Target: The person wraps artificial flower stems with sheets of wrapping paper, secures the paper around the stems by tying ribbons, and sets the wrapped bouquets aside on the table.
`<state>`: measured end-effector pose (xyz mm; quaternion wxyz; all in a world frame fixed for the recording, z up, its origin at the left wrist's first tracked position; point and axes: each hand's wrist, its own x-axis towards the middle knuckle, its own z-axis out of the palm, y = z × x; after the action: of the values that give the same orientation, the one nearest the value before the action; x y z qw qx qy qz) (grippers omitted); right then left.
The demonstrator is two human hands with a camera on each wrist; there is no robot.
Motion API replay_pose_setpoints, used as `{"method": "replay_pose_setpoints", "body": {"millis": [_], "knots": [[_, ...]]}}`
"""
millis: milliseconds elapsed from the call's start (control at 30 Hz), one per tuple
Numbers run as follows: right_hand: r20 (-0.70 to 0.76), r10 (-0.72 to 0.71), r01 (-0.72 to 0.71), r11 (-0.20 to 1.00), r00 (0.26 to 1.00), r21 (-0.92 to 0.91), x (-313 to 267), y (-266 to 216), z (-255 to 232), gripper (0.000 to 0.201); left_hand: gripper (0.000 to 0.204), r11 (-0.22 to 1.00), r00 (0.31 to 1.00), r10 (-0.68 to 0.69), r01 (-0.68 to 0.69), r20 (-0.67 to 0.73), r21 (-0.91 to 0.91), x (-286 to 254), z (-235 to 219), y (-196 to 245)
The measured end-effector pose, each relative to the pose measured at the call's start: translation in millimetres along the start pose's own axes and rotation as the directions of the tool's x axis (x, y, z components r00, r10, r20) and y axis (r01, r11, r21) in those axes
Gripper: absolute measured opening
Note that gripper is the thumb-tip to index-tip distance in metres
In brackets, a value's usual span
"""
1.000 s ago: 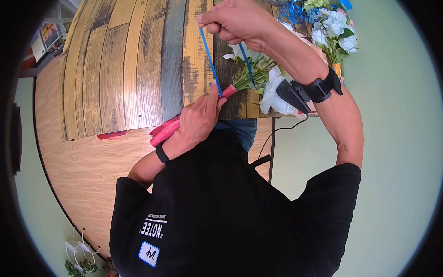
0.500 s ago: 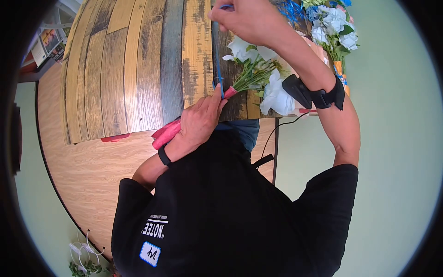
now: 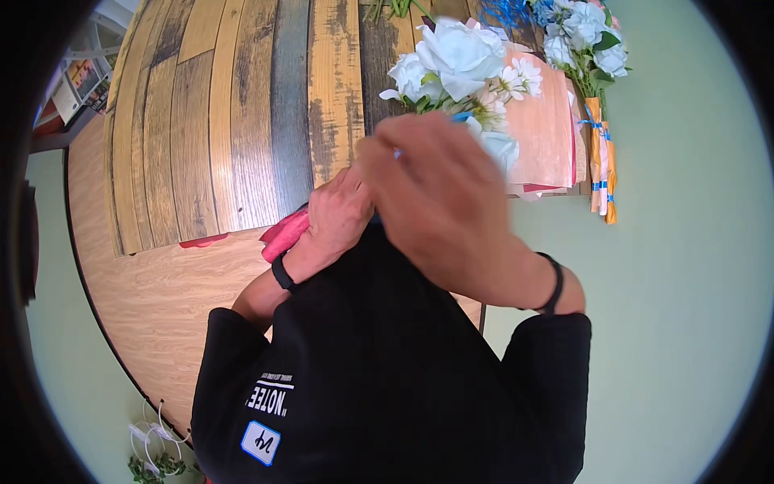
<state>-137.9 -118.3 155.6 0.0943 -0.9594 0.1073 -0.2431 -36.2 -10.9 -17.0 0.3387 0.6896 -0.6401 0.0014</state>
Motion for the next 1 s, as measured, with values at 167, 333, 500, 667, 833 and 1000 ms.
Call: {"method": "replay_pose_setpoints", "body": {"millis": [167, 333, 500, 667, 833, 1000], "knots": [[0.272, 0.08, -0.102, 0.992, 0.959, 0.068, -1, 6, 49, 0.01, 0.047, 0.997, 0.999, 0.036, -0.035, 0.006, -0.07, -5, -3, -2], [0.417, 0.195, -0.112, 0.97, 0.888, -0.214, 11, 53, 77, 0.021, 0.043, 1.0, 1.0, -0.03, 0.03, 0.004, -0.008, 2, -2, 4], [0.599, 0.416, -0.301, 0.909, 0.684, -0.287, 27, 55, 81, 0.049, 0.055, 0.999, 0.999, -0.033, 0.033, 0.008, -0.005, -1, 2, 3], [0.663, 0.389, -0.204, 0.918, 0.64, -0.341, 30, 64, 91, 0.052, 0.054, 0.999, 0.999, -0.039, 0.039, 0.016, -0.015, 0, -1, 3], [0.719, 0.42, -0.306, 0.906, 0.554, -0.294, 40, 68, 91, 0.048, 0.052, 1.0, 1.0, -0.016, 0.016, 0.005, 0.016, 0, 2, 1], [0.733, 0.416, -0.447, 0.878, 0.538, -0.17, 38, 70, 87, 0.037, 0.051, 1.0, 1.0, -0.012, 0.012, 0.008, 0.011, -1, 2, 1]]}}
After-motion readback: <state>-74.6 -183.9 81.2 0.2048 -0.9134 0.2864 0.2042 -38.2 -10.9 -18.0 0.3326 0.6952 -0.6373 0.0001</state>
